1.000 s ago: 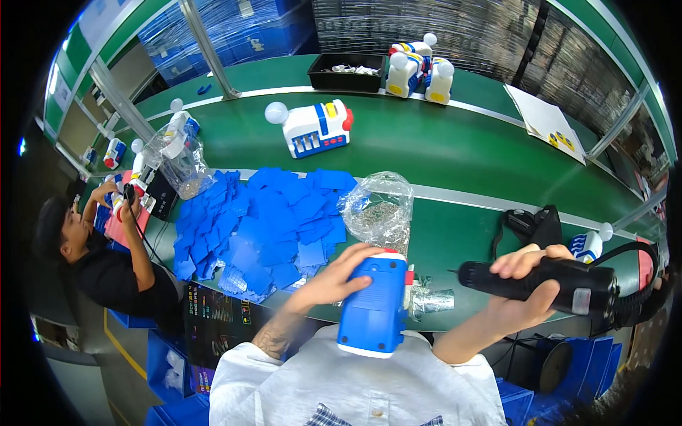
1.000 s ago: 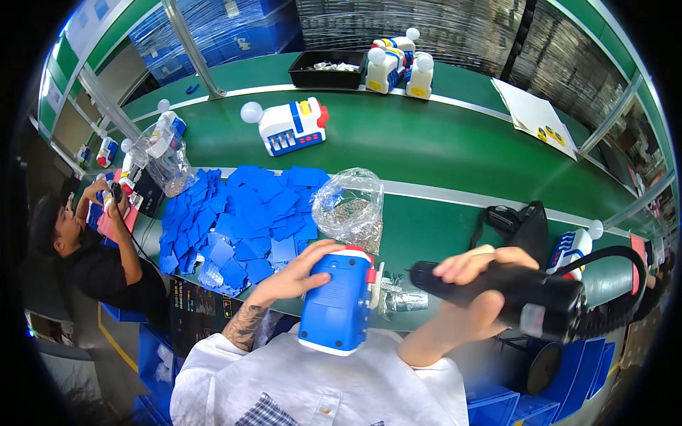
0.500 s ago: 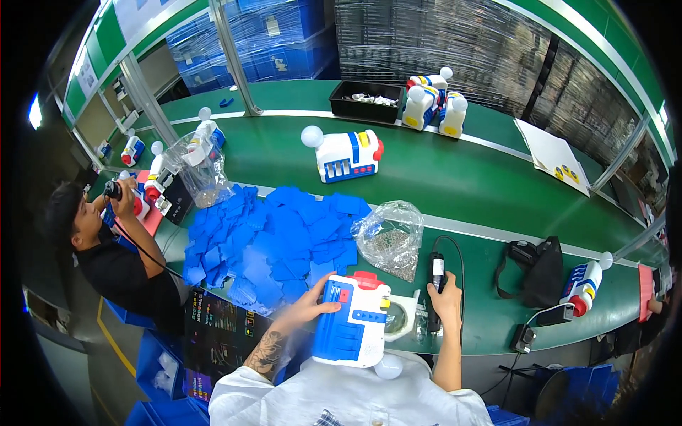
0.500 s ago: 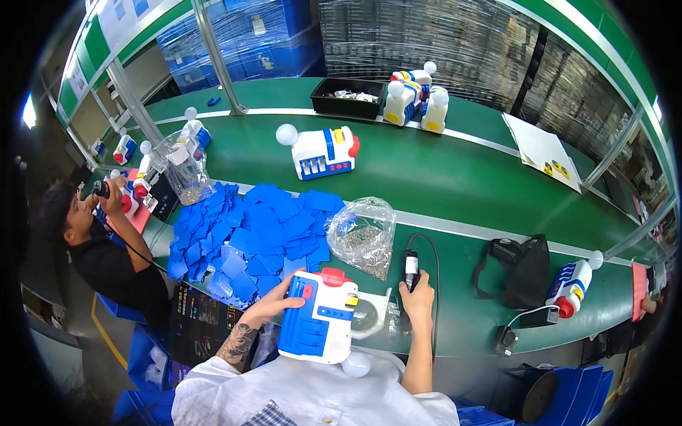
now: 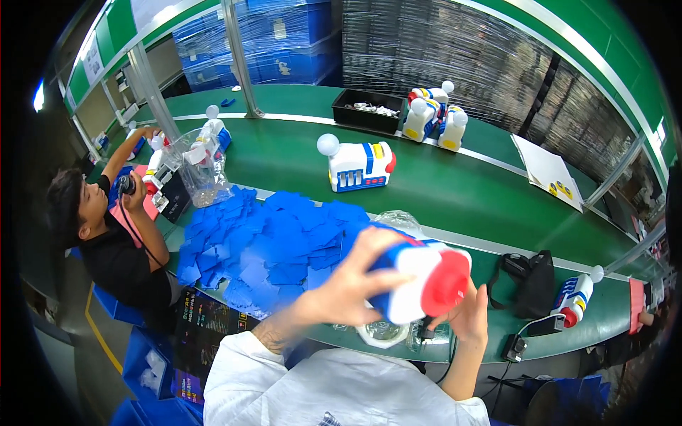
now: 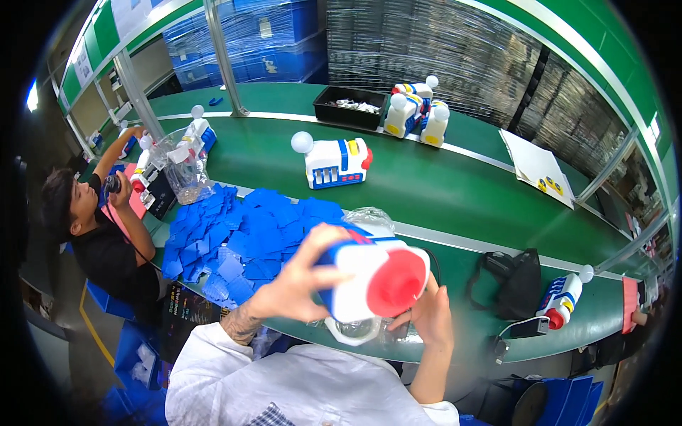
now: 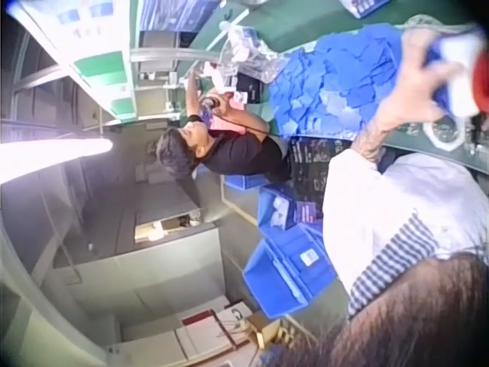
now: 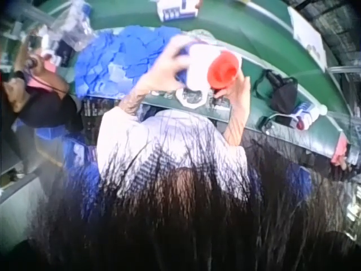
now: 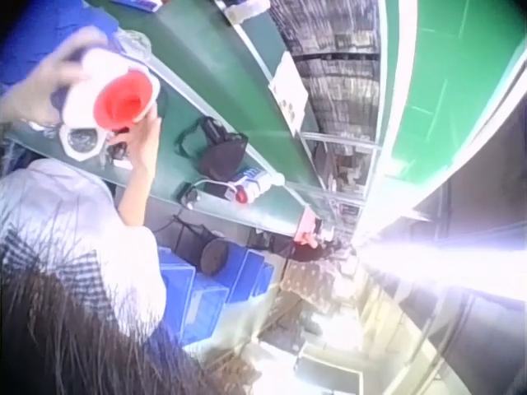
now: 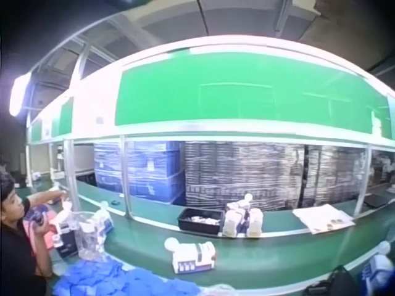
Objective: Assembling plastic toy units on a factory production line by attaching components and using tools like an electric screwdriver and a heat gun.
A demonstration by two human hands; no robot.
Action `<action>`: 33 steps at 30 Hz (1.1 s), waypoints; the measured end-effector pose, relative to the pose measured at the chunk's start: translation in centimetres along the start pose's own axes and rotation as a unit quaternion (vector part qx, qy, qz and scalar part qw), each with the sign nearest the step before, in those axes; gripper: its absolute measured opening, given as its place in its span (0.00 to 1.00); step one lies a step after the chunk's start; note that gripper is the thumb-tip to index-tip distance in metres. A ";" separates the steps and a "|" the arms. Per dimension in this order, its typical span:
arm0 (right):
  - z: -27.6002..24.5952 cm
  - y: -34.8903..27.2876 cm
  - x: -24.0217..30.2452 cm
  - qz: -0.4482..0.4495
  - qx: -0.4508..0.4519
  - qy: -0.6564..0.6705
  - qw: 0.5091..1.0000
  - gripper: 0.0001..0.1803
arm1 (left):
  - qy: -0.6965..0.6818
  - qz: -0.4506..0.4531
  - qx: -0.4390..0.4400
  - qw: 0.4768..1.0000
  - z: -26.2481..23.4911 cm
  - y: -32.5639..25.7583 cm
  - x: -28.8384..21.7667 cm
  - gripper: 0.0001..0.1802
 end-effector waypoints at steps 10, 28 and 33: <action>-6.4 -0.6 -1.8 -0.002 -0.112 0.142 0.983 0.29 | 0.227 0.167 0.112 0.953 8.7 -0.6 -1.7 0.25; -18.7 17.2 4.3 -0.139 -0.267 -0.642 0.705 0.36 | -0.002 -0.210 0.221 0.952 14.0 -13.9 7.7 0.32; -18.6 18.5 2.8 -0.086 -0.254 -0.691 0.671 0.39 | 0.041 -0.184 0.211 0.959 14.5 -14.6 8.6 0.26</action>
Point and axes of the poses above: each hand's wrist, its own y-axis towards the middle knuckle, its own z-axis out of the palm, x = y × z, the point moved 7 cm from there along y, towards the middle knuckle, and after that the axes turned 1 degree about -y, right-handed, at the moved point
